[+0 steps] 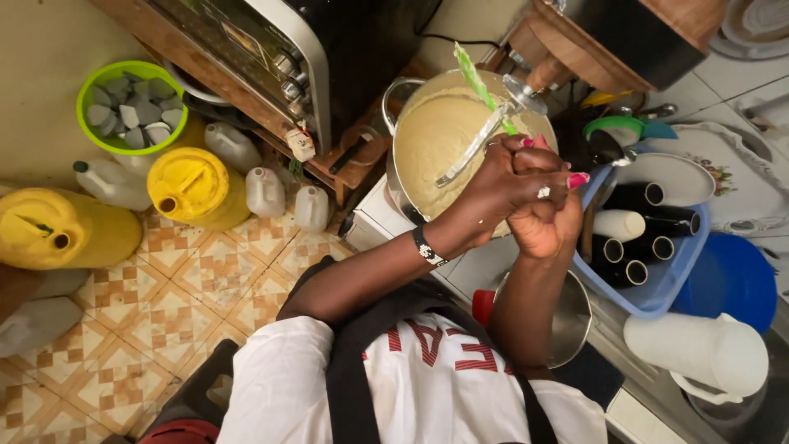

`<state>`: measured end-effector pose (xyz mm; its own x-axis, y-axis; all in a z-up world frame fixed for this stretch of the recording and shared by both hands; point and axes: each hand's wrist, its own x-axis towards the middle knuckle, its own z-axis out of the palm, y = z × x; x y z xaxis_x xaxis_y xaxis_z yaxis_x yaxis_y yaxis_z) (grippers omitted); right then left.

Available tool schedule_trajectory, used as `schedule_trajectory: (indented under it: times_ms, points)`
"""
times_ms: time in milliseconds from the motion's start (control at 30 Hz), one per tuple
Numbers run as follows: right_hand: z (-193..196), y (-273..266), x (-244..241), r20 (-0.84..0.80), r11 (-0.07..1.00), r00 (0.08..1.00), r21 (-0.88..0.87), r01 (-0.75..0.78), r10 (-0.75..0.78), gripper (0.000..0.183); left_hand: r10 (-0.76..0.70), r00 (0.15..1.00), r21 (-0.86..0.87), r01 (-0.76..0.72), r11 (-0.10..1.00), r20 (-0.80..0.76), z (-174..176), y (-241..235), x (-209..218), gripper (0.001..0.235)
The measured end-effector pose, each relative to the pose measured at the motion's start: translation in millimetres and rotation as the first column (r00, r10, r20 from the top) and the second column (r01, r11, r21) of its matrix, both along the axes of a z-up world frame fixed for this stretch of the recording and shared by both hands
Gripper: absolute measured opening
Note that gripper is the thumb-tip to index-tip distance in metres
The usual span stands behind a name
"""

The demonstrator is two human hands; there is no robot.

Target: The person scrapes batter from a stand mixer's beater attachment using a green spatula. They then use the spatula to scrape the sides of the mixing bowl and mix the batter.

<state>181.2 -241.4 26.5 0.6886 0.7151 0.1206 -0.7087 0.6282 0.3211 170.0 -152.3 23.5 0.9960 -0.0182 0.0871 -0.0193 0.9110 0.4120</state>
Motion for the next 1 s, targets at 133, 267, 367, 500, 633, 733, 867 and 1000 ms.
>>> schedule_trajectory:
  times_ms: [133, 267, 367, 500, 633, 733, 867, 1000]
  points:
    - [-62.7, -1.3, 15.6, 0.291, 0.908, 0.926, -0.270, 0.320, -0.239, 0.013, -0.066, 0.998, 0.027, 0.066, 0.997, -0.014, -1.7, 15.6, -2.3, 0.027]
    - [-17.6, 26.8, -17.6, 0.166, 0.843, 0.940, -0.416, 0.341, -0.298, 0.011, -0.148, 0.989, 0.058, 0.148, 0.987, 0.005, -6.0, 20.9, -15.1, 0.029]
    - [-7.7, 30.3, -17.0, 0.092, 0.930, 0.965, -0.257, 0.261, -0.246, 0.005, -0.159, 0.987, 0.073, 0.159, 0.985, -0.001, -7.5, 20.3, -17.3, 0.032]
    - [-22.0, 20.2, -4.3, 0.161, 0.949, 0.968, -0.223, 0.225, -0.192, 0.006, -0.115, 0.993, 0.103, 0.114, 0.988, 0.009, -2.6, 18.9, -10.0, 0.035]
    - [-24.0, 17.1, -4.2, 0.269, 0.891, 0.938, -0.334, 0.306, -0.221, 0.013, -0.039, 0.999, 0.134, 0.038, 0.990, 0.011, -5.1, 23.6, -6.9, 0.039]
    - [-104.5, -36.3, 28.7, 0.354, 0.714, 0.900, -0.561, 0.420, -0.252, 0.026, 0.139, 0.990, 0.144, -0.135, 0.980, -0.014, -6.1, 21.1, 8.0, 0.041]
    - [-56.5, -14.8, 16.0, 0.385, 0.845, 0.920, -0.467, 0.260, -0.070, 0.025, 0.441, 0.896, 0.152, -0.430, 0.890, -0.049, -3.9, 16.2, 23.9, 0.044]
    - [-43.4, -1.7, 8.1, 0.104, 0.996, 0.994, -0.090, 0.029, -0.019, 0.025, 0.557, 0.828, 0.171, -0.541, 0.824, -0.067, -6.7, 23.3, 12.3, 0.047]
